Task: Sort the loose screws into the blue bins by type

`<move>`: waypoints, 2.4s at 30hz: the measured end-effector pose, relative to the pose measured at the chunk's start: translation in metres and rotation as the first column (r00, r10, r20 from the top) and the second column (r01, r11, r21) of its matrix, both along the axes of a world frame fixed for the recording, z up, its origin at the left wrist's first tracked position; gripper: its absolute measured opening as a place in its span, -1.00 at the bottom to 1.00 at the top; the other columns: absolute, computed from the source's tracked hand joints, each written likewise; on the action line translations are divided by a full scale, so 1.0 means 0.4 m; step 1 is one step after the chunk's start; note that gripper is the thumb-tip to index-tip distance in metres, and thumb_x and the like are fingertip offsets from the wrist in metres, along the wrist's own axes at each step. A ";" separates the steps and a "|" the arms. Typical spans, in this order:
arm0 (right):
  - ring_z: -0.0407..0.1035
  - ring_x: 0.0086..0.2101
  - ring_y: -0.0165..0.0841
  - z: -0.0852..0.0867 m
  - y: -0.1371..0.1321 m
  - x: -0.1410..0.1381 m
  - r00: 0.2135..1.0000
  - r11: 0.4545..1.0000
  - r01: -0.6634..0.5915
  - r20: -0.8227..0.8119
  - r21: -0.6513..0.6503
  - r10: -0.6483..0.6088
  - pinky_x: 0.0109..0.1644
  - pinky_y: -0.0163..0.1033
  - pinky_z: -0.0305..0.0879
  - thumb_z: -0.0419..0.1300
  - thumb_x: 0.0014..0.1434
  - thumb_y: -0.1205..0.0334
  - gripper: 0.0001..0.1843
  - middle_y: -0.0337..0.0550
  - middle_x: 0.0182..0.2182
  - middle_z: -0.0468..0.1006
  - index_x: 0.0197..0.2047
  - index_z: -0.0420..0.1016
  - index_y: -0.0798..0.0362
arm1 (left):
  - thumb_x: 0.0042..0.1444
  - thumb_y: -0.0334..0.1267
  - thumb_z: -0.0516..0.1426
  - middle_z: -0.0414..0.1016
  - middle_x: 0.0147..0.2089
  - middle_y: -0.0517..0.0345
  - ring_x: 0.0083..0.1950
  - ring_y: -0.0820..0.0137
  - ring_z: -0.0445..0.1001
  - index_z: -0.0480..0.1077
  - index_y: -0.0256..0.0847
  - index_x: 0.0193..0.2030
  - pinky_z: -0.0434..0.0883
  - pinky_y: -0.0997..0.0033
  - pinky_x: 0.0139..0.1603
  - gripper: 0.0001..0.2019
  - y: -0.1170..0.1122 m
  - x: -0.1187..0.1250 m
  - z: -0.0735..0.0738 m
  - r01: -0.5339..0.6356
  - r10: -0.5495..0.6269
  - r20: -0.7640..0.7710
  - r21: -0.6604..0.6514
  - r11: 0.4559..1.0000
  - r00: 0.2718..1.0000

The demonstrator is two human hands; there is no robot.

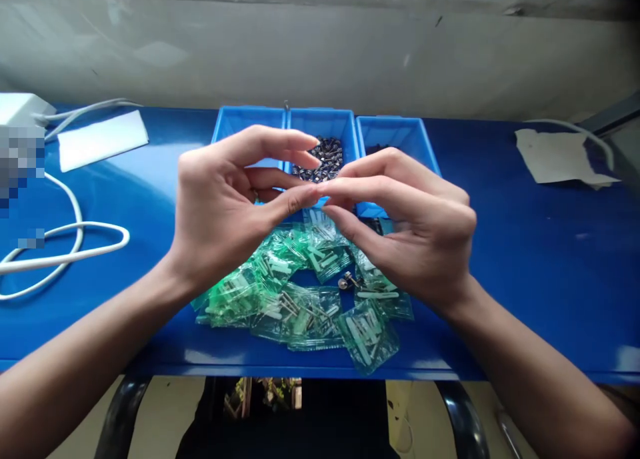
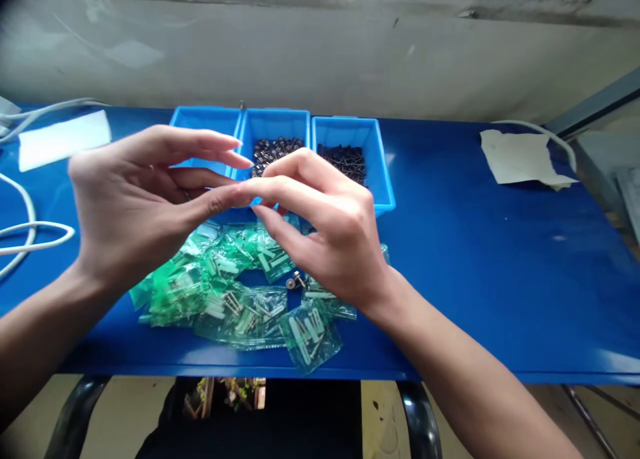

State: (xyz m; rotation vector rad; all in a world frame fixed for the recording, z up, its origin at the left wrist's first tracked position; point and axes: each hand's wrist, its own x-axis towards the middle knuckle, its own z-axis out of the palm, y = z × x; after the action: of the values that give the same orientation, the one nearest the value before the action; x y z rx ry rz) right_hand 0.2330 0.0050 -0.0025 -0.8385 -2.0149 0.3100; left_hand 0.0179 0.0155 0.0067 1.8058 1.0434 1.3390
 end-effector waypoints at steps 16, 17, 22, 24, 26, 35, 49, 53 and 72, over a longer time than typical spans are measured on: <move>0.56 -0.24 -0.40 0.028 0.042 0.081 0.952 0.954 0.294 -0.069 -0.064 -0.298 -0.31 -0.25 0.52 0.36 0.39 0.29 -0.87 -0.17 -0.03 0.72 -0.05 0.76 -0.02 | 0.42 -0.07 0.29 0.71 0.09 0.31 0.10 0.37 0.72 0.64 0.04 0.10 0.75 0.35 0.07 -0.80 0.051 -0.088 0.016 -0.052 0.139 -0.374 0.234 0.971 0.917; 0.56 -0.25 -0.39 0.026 0.049 0.093 0.947 0.948 0.317 -0.045 -0.036 -0.318 -0.36 -0.25 0.49 0.36 0.38 0.28 -0.86 -0.16 -0.03 0.73 -0.06 0.76 -0.02 | 0.44 -0.06 0.25 0.71 0.10 0.34 0.15 0.35 0.70 0.64 0.05 0.09 0.75 0.30 0.11 -0.81 0.061 -0.098 0.020 -0.069 0.171 -0.418 0.249 0.966 0.892; 0.55 -0.30 -0.37 0.042 0.041 0.117 0.977 0.990 0.111 0.170 0.090 -0.125 -0.28 -0.18 0.48 0.30 0.40 0.35 -0.81 -0.18 -0.13 0.74 -0.06 0.74 -0.08 | 0.44 0.02 0.23 0.71 0.11 0.41 0.14 0.32 0.68 0.64 -0.01 0.05 0.70 0.17 0.22 -0.75 0.098 -0.122 0.024 -0.077 0.204 -0.494 0.266 0.961 0.845; 0.58 -0.30 -0.40 0.057 0.021 0.119 0.960 0.995 -0.093 0.263 -0.031 0.098 -0.23 -0.22 0.50 0.30 0.41 0.35 -0.84 -0.22 -0.17 0.74 -0.07 0.72 -0.05 | 0.43 0.02 0.25 0.69 0.16 0.39 0.18 0.27 0.68 0.63 -0.01 0.08 0.66 0.14 0.30 -0.75 0.099 -0.122 0.020 0.006 0.159 -0.514 0.306 0.952 0.843; 0.59 -0.26 -0.44 0.067 0.000 0.121 0.875 0.939 -0.250 0.360 -0.237 0.323 -0.20 -0.27 0.49 0.31 0.43 0.30 -0.87 -0.24 -0.17 0.72 -0.06 0.72 -0.02 | 0.42 -0.02 0.28 0.65 0.27 0.34 0.31 0.20 0.63 0.61 0.01 0.17 0.60 0.08 0.43 -0.72 0.093 -0.122 0.013 0.141 0.076 -0.561 0.334 0.932 0.824; 0.19 -0.49 -0.46 0.040 -0.041 0.075 0.634 0.920 -0.234 0.668 -0.314 0.389 -0.43 -0.22 0.06 0.21 0.42 0.45 -0.69 -0.23 -0.40 0.47 -0.40 0.45 0.07 | 0.47 -0.11 0.24 0.58 0.35 0.16 0.44 0.22 0.55 0.60 0.06 0.24 0.56 0.08 0.53 -0.72 0.096 -0.147 -0.023 0.307 0.007 -0.691 0.330 0.893 0.722; 0.66 -0.32 -0.35 0.006 0.021 0.004 0.921 0.953 0.006 -0.370 -0.304 -0.123 -0.23 -0.20 0.74 0.52 0.20 0.42 -0.83 -0.27 -0.27 0.75 -0.17 0.77 -0.03 | 0.47 -0.15 0.18 0.62 0.31 0.02 0.42 0.10 0.58 0.63 -0.10 0.19 0.61 -0.02 0.44 -0.72 0.069 -0.116 -0.053 0.202 0.142 -0.691 0.392 0.898 0.709; 0.70 -0.30 -0.29 0.002 0.029 -0.005 0.905 0.942 0.004 -0.398 -0.337 -0.146 -0.21 -0.18 0.78 0.53 0.21 0.39 -0.86 -0.24 -0.29 0.76 -0.18 0.77 -0.02 | 0.49 -0.14 0.17 0.61 0.32 0.02 0.42 0.11 0.57 0.63 -0.11 0.18 0.62 -0.03 0.41 -0.72 0.063 -0.110 -0.057 0.185 0.173 -0.690 0.412 0.892 0.703; 0.64 0.08 -0.09 -0.002 0.039 0.006 0.956 0.964 0.264 -0.122 -0.042 -0.267 0.14 0.11 0.69 0.37 0.38 0.36 -0.78 -0.10 0.06 0.73 0.01 0.75 -0.12 | 0.52 -0.18 0.13 0.61 0.32 -0.06 0.41 0.07 0.58 0.61 -0.23 0.16 0.68 -0.05 0.34 -0.72 0.059 -0.104 -0.060 0.204 0.227 -0.713 0.464 0.862 0.663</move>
State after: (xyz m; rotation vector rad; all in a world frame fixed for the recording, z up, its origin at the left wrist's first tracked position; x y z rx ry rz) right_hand 0.2352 0.0206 -0.0032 -1.0663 -1.7587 0.2289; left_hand -0.0236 0.0391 -0.0173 2.9275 1.1521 0.8840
